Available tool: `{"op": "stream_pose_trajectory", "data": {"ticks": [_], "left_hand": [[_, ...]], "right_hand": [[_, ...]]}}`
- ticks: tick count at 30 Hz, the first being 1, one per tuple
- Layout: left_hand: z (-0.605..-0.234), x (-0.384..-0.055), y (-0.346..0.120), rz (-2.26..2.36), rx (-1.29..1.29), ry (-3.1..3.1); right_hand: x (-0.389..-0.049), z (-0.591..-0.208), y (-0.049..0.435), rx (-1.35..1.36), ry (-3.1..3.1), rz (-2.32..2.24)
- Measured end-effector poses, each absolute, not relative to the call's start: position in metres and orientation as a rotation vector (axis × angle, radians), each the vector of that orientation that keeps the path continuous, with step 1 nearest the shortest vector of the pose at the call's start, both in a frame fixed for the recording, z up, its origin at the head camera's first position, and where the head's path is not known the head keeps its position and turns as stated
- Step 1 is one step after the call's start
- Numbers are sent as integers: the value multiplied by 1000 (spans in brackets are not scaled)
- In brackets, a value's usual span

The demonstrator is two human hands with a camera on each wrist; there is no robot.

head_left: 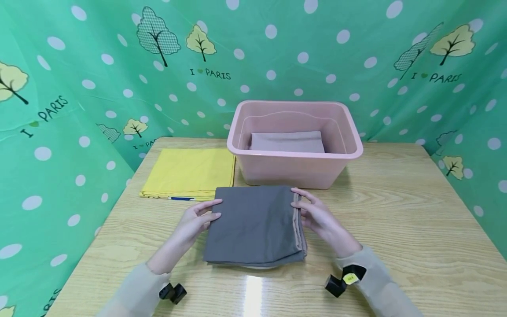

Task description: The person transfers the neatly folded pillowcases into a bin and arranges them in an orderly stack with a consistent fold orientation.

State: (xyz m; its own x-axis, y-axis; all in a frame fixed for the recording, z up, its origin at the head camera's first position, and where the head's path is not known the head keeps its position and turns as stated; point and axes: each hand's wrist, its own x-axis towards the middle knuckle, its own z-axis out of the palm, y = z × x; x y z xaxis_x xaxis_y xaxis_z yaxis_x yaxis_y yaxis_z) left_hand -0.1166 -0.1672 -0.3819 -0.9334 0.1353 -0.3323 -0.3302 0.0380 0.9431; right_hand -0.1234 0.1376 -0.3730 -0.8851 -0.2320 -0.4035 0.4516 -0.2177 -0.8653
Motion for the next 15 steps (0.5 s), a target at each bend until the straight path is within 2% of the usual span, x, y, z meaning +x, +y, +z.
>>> {"op": "stream_pose_trajectory", "data": {"ticks": [15], "left_hand": [[-360,-115,-147,2029,-107,1883]], "right_hand": [[-117,-351,164,212,1615,-2194]]}}
